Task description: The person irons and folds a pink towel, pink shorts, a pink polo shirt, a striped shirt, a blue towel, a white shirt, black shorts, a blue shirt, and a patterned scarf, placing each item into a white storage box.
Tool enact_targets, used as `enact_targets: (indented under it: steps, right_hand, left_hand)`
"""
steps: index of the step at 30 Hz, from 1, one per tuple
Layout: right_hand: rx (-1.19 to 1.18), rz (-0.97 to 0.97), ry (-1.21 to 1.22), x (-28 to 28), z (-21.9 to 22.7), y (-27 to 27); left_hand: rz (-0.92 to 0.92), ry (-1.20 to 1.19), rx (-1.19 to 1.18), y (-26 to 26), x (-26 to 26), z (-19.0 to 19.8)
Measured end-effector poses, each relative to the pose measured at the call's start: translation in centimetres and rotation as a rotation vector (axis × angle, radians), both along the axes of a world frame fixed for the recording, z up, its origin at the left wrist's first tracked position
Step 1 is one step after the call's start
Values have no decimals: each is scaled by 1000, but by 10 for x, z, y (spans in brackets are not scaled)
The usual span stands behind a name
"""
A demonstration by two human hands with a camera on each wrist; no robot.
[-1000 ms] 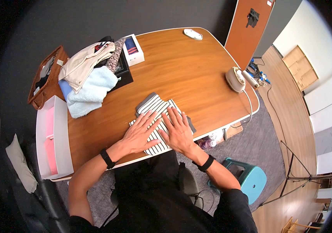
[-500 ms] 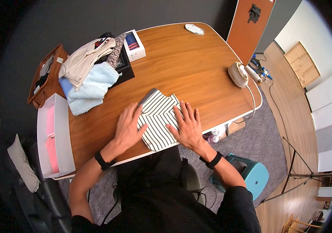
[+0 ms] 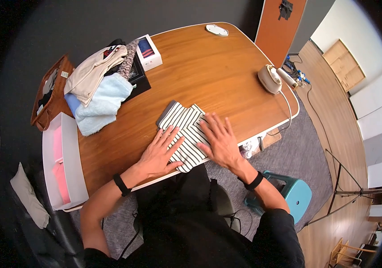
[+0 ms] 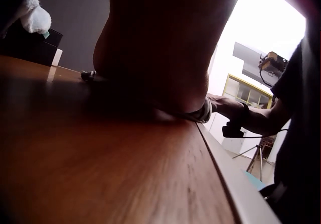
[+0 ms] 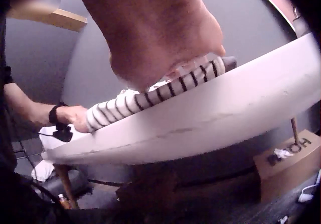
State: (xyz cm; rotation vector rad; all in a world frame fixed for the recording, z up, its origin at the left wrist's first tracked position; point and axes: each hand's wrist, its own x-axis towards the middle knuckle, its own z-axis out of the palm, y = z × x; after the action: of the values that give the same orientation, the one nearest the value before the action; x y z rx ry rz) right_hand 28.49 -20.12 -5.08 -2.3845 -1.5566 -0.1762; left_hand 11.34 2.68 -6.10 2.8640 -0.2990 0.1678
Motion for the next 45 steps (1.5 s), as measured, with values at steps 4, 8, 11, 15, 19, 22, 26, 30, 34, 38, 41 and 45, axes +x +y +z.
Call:
enact_targets:
  steps: [4,8,11,15,19,22,26,30,34,38,41,45]
  right_hand:
    - [-86,201,16,-6,-7,-24]
    - [-70,3,7,19,-13,-54]
    - [-106,-56,-54,35,-7,-68]
    - [-35,-189,-190,77,18,-74]
    - [214,-436,-404,162,60,-84]
    - [178,-610,-510,232,74,-84]
    - [-166,-716,-113,282,91,-71]
    - [-291,-734,92,299,95,-70]
    - [-156,-722,120,255,108,-75]
    - [-47,-573,497,161,150,-48]
    - [-80,-415,620,128,153,-29]
    - [-170,-175,307,106,122,12]
  left_hand:
    - [-31,51,44,6,3,1]
    - [-53,84,100,12,17,1]
    - [-84,82,148,14,44,1]
    - [-161,30,121,22,92,4]
    - [-156,-109,124,14,107,14]
    - [-131,-99,-4,-31,83,12]
    - [-50,-36,196,-72,56,5]
    - [-40,-122,278,-74,55,-13]
    - [-29,-188,188,-69,57,-20]
    - [-37,-211,241,-72,58,-21]
    - [-48,-228,263,-70,57,-22]
    - [-26,-198,245,-73,54,-18]
